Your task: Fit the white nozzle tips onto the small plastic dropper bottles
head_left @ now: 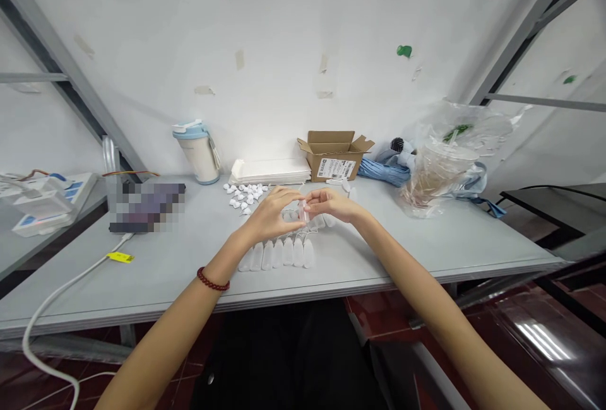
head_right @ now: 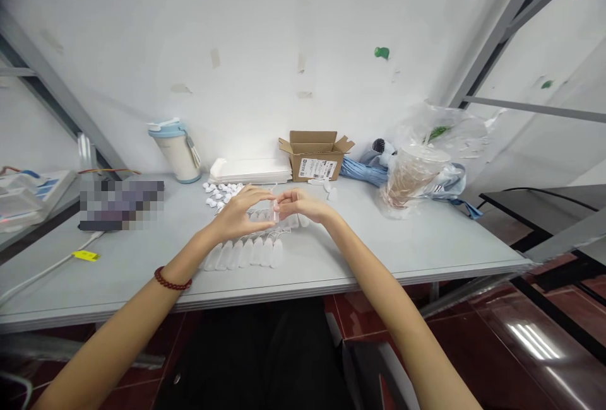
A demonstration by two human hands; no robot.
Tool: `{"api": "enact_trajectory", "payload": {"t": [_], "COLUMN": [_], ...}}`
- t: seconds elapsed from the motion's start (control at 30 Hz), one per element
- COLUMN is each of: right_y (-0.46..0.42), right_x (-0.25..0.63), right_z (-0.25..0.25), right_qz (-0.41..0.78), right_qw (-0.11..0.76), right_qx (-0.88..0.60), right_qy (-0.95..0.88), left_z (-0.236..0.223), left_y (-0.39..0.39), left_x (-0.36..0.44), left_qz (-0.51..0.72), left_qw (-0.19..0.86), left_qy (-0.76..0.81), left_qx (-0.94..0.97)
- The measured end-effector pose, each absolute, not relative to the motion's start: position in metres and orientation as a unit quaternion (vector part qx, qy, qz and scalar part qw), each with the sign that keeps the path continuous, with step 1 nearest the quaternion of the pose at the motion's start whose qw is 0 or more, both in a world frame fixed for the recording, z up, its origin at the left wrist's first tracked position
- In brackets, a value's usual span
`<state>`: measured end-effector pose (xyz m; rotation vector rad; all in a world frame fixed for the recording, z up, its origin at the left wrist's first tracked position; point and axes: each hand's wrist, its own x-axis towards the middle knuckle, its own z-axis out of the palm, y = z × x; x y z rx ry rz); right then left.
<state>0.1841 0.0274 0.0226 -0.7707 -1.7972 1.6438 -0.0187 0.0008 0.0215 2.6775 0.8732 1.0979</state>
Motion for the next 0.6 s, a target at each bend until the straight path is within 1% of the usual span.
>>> {"api": "enact_trajectory", "payload": {"t": [0.13,0.23,0.3,0.37,0.6], "right_y": [0.028,0.025,0.024,0.025,0.031], "right_x": [0.202,0.211,0.215,0.216,0.217], "right_z": [0.034,0.042,0.045,0.045,0.039], "right_qz": [0.643,0.657,0.653,0.646,0.639], "right_qw": [0.161,0.024,-0.041,-0.071,-0.104], "right_qx": [-0.29,-0.283,-0.279,-0.281,-0.278], "right_qy": [-0.69,-0.698,-0.703,-0.706,-0.71], "left_z": [0.029,0.035,0.037,0.037,0.026], "left_y": [-0.015,-0.032,-0.043,-0.051,-0.053], "left_x": [-0.014,-0.007,-0.001,0.005,0.019], "left_qz": [0.324,0.26,0.212,0.173,0.086], "left_qw": [0.103,0.136,0.137,0.126,0.04], "left_qy": [0.249,0.23,0.222,0.213,0.247], "left_qx": [0.907,0.928,0.942,0.953,0.964]}}
